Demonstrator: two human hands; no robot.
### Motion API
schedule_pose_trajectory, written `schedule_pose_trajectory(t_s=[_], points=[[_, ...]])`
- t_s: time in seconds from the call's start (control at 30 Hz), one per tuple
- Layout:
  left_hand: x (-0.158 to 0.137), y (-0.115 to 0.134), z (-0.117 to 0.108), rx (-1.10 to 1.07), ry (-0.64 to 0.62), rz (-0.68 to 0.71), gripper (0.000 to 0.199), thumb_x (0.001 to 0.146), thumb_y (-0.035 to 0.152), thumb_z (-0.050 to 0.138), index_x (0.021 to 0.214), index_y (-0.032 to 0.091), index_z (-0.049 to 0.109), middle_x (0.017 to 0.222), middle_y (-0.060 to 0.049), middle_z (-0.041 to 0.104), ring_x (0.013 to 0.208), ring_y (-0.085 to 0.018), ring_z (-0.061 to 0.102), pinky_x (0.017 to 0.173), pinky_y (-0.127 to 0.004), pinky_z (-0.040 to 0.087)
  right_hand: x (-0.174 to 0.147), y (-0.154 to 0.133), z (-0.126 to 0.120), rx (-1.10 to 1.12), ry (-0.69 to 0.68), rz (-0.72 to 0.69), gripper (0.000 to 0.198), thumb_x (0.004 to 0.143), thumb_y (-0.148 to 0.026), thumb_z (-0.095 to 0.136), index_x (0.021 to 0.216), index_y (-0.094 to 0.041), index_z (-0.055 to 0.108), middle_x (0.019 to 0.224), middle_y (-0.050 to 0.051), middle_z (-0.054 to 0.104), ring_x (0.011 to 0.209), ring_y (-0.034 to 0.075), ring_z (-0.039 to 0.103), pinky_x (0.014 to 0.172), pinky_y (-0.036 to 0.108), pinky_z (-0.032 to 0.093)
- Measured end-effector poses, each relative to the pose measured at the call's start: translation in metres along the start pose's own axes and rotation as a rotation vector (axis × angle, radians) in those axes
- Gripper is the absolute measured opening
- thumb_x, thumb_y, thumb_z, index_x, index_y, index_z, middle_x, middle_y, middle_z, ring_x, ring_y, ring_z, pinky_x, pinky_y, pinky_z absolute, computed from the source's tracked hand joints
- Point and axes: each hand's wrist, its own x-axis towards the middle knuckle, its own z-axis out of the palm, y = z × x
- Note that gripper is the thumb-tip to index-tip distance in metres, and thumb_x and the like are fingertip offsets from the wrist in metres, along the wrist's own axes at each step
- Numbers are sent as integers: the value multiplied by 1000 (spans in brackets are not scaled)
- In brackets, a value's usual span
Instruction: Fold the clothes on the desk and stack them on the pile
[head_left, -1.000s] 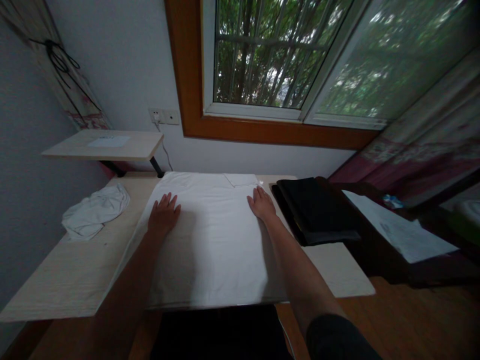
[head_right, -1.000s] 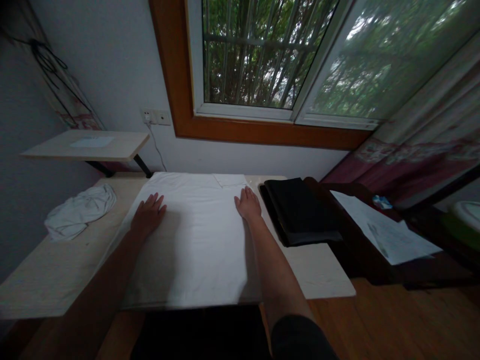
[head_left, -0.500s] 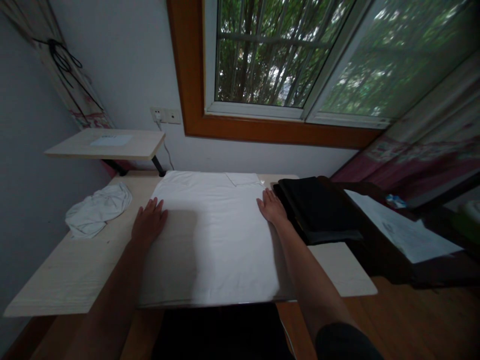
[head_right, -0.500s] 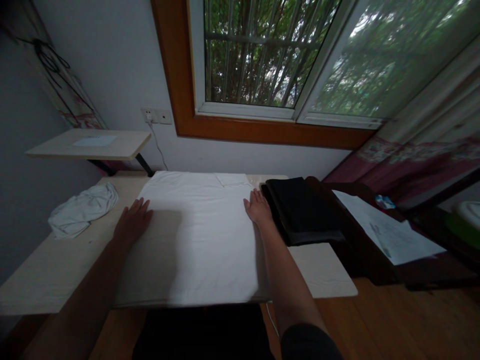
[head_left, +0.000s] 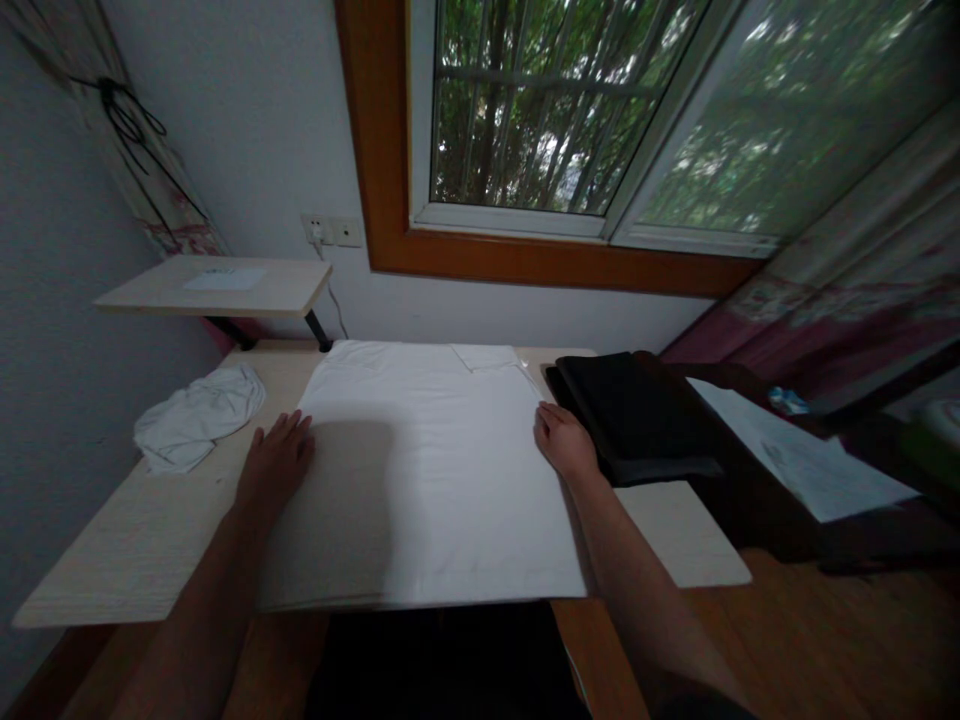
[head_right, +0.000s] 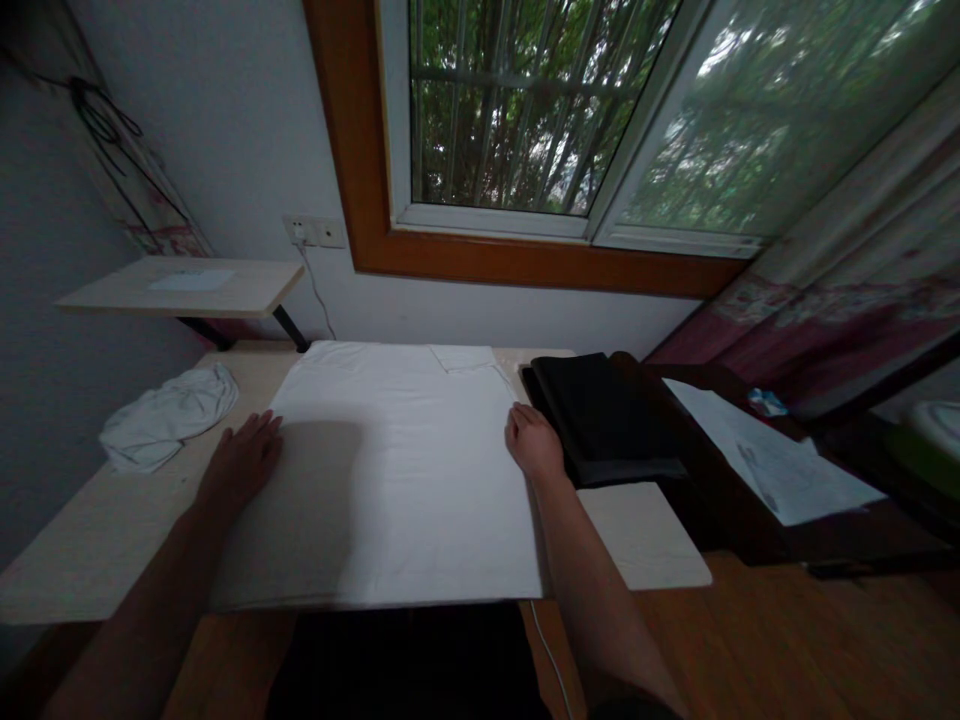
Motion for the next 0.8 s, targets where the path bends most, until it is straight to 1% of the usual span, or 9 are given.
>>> schedule_pose_trajectory(t_s=[0.17, 0.23, 0.3, 0.37, 0.47, 0.57, 0.63, 0.7, 0.8], points=[[-3, 0, -7, 7, 7, -43, 52, 101, 34, 34, 146, 17, 55, 159, -14, 47, 151, -35, 36, 119, -64, 29, -1, 2, -2, 4, 51, -59, 37, 96, -21, 49, 122, -15, 74, 128, 14, 72, 118, 27, 65, 110, 41, 49], [0, 5, -13, 32, 15, -44, 51, 100, 32, 35, 143, 16, 58, 161, -15, 43, 152, -36, 35, 119, -64, 30, 3, -4, -2, -3, 53, -65, 38, 95, -20, 49, 125, -15, 73, 129, 14, 72, 119, 27, 65, 111, 42, 48], [6, 15, -18, 50, 18, -24, 50, 99, 29, 36, 143, 16, 58, 164, -14, 39, 152, -36, 34, 119, -64, 30, 10, -19, 0, -4, 50, -58, 42, 95, -19, 47, 129, -14, 70, 134, 14, 69, 125, 28, 62, 114, 43, 46], [16, 34, -21, 38, 13, 23, 51, 97, 26, 39, 145, 17, 56, 165, -13, 38, 152, -36, 34, 119, -63, 30, 19, -43, 4, 10, 28, -44, 45, 96, -19, 45, 135, -11, 66, 143, 16, 63, 135, 28, 56, 117, 43, 42], [37, 78, -17, -36, 11, 124, 53, 96, 23, 41, 147, 18, 55, 165, -11, 39, 152, -34, 35, 120, -59, 31, 38, -96, 17, 64, -33, -30, 54, 99, -24, 43, 148, -3, 51, 158, 21, 46, 147, 30, 43, 122, 46, 36], [59, 127, -5, -115, 51, 216, 53, 98, 24, 38, 149, 19, 53, 164, -10, 40, 153, -32, 35, 122, -58, 30, 55, -154, 35, 138, -124, -78, 54, 105, -31, 39, 152, -7, 47, 164, 18, 37, 153, 30, 34, 124, 50, 31], [70, 153, 5, -158, 55, 244, 53, 100, 25, 34, 150, 19, 52, 163, -9, 41, 153, -31, 35, 122, -58, 29, 63, -184, 46, 166, -170, -127, 53, 106, -33, 37, 154, -10, 45, 166, 15, 34, 155, 29, 30, 125, 51, 28], [76, 168, 13, -180, 57, 235, 53, 102, 28, 34, 151, 22, 51, 162, -9, 44, 152, -31, 36, 122, -58, 30, 66, -202, 54, 177, -207, -169, 52, 107, -33, 37, 154, -13, 45, 166, 14, 34, 155, 27, 30, 126, 50, 25], [75, 172, 20, -178, 92, 204, 52, 103, 32, 34, 152, 25, 50, 161, -8, 45, 152, -30, 37, 123, -58, 27, 64, -208, 58, 171, -214, -180, 53, 107, -36, 38, 155, -14, 44, 165, 13, 36, 155, 26, 31, 127, 50, 22]])
